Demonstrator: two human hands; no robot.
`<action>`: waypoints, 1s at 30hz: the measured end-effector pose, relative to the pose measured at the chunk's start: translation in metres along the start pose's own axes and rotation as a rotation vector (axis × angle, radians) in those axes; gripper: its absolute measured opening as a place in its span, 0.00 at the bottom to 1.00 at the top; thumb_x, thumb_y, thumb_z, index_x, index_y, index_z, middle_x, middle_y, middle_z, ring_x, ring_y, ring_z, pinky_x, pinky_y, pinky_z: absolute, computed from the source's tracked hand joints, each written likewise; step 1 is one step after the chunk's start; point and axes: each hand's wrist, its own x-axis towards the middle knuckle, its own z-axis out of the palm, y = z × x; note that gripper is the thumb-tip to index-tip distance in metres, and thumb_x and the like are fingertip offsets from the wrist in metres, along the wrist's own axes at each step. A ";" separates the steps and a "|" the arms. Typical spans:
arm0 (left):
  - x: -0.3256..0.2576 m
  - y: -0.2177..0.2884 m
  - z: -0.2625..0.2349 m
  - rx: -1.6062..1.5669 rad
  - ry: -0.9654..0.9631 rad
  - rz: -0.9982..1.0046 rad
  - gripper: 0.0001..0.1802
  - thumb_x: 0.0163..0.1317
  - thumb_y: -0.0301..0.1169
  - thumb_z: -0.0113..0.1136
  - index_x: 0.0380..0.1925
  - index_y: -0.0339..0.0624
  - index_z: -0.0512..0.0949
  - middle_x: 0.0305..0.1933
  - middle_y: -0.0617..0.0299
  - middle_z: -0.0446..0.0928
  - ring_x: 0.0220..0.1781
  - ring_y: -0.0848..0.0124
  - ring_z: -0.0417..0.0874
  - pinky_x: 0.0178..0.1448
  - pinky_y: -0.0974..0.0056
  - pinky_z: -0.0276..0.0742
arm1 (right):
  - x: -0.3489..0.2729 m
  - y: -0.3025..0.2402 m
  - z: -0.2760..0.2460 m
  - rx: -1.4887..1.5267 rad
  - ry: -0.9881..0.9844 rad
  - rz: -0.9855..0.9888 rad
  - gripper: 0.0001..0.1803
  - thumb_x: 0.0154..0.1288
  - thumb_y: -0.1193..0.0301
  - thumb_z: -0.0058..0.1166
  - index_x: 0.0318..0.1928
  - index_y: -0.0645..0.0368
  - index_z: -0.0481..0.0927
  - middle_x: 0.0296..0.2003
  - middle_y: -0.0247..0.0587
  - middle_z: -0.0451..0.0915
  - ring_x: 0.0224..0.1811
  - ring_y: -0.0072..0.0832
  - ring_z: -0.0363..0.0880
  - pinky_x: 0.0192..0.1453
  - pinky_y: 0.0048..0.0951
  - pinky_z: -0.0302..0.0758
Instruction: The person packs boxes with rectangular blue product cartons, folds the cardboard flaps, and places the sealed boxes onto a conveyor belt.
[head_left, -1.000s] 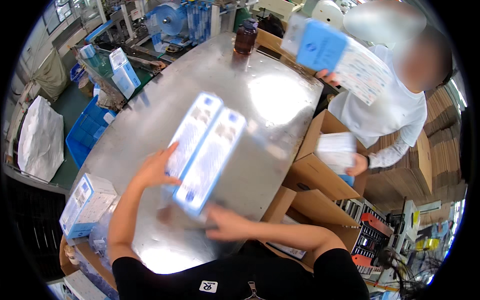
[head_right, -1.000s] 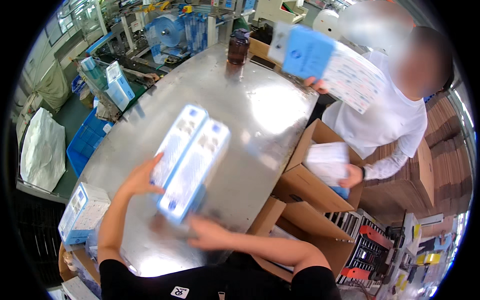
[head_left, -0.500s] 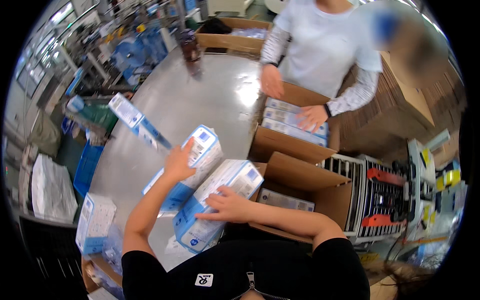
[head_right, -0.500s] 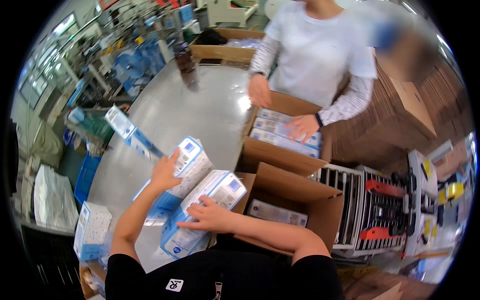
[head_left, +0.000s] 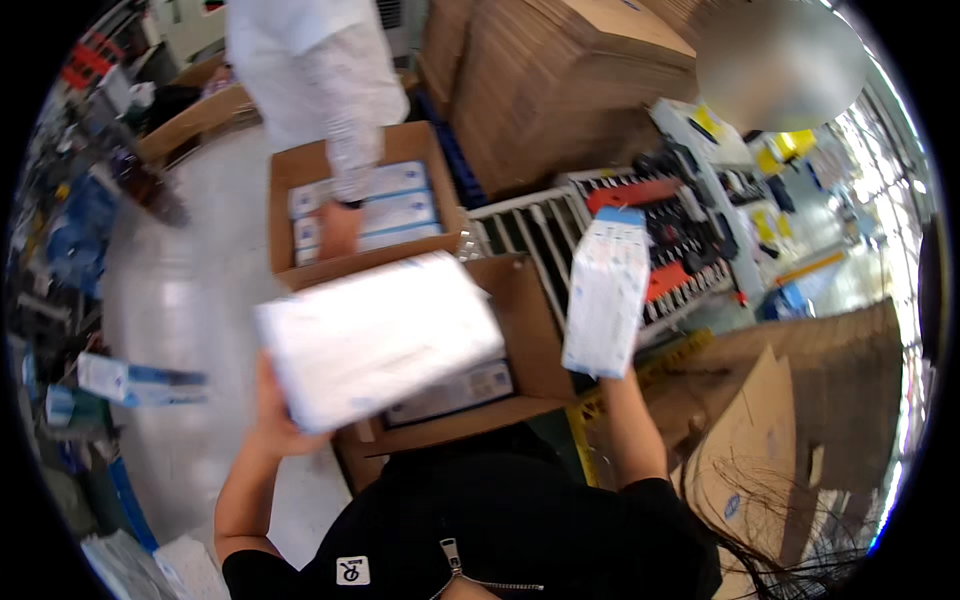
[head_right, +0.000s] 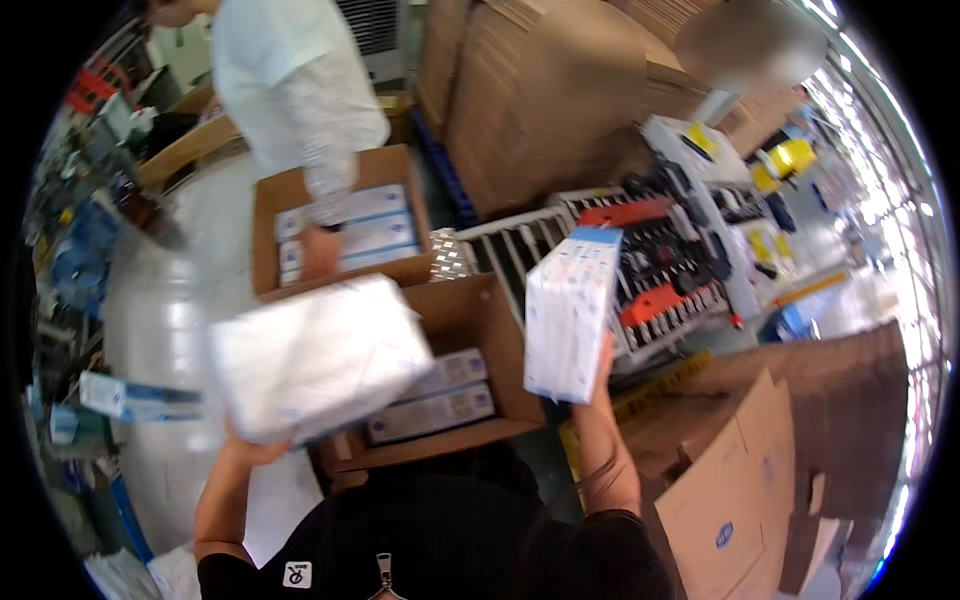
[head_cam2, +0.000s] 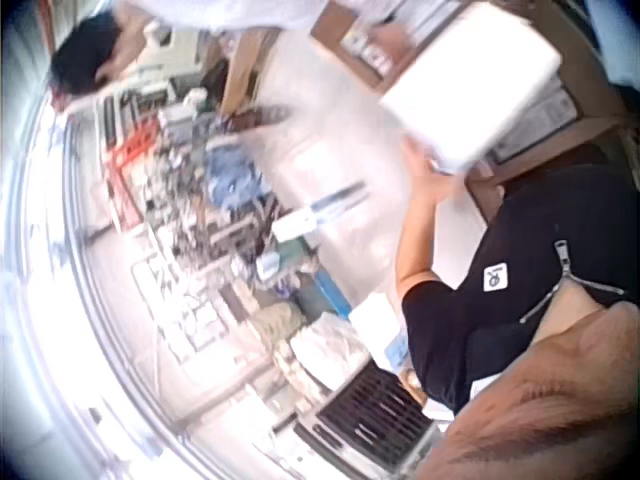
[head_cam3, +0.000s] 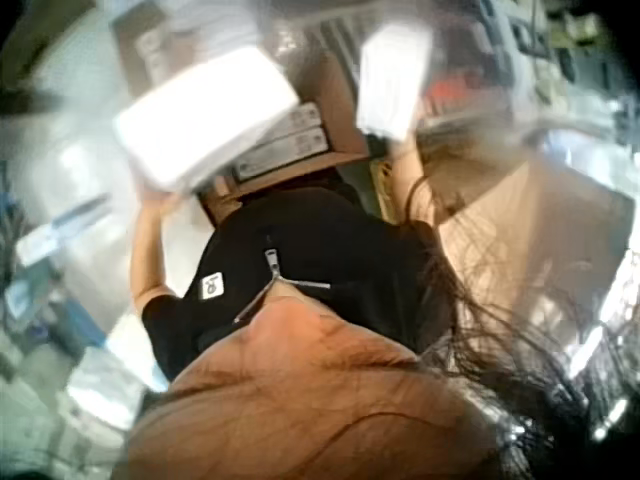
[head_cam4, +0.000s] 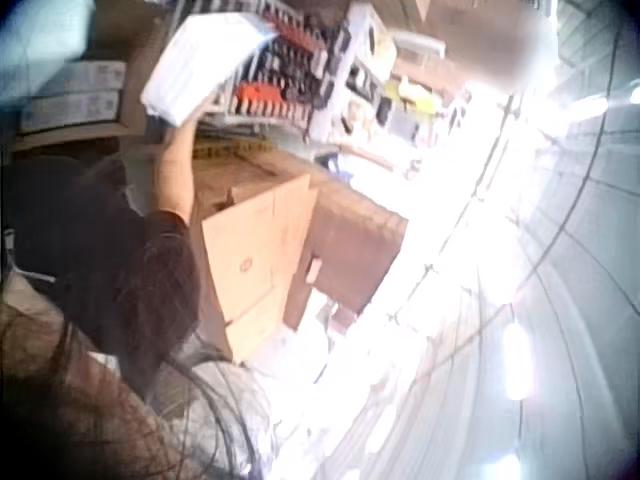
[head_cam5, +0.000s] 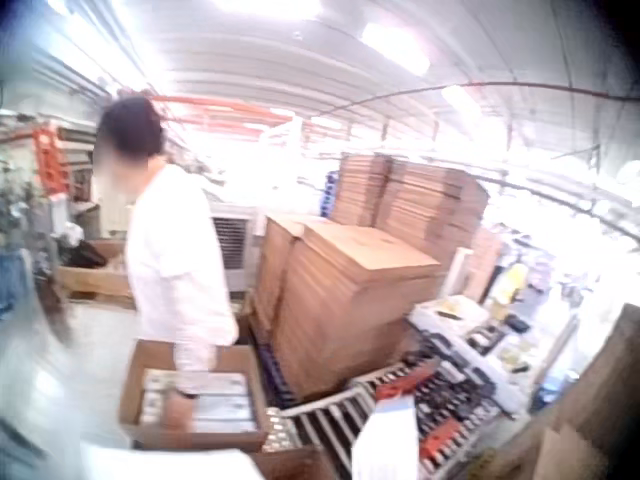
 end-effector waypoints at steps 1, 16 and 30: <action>0.031 0.014 0.017 -0.006 -0.146 0.058 0.53 0.44 0.40 0.67 0.66 0.41 0.46 0.63 0.40 0.56 0.64 0.44 0.61 0.64 0.46 0.57 | -0.003 0.008 0.006 -0.087 0.089 -0.018 0.26 0.66 0.58 0.39 0.57 0.63 0.68 0.51 0.45 0.74 0.52 0.40 0.73 0.57 0.41 0.71; 0.031 -0.150 0.213 0.080 -0.536 -0.495 0.38 0.59 0.59 0.43 0.61 0.42 0.64 0.59 0.41 0.66 0.63 0.50 0.65 0.65 0.55 0.59 | -0.022 0.114 0.165 -1.980 -1.356 -0.542 0.35 0.48 0.79 0.51 0.59 0.40 0.67 0.54 0.54 0.64 0.58 0.49 0.60 0.59 0.56 0.56; -0.172 0.057 0.134 0.385 0.629 -0.900 0.13 0.55 0.25 0.55 0.43 0.41 0.76 0.46 0.54 0.74 0.49 0.54 0.74 0.52 0.56 0.71 | -0.013 0.250 0.048 -2.348 -1.488 0.529 0.57 0.45 0.50 0.64 0.70 0.40 0.39 0.70 0.49 0.26 0.72 0.50 0.28 0.69 0.51 0.48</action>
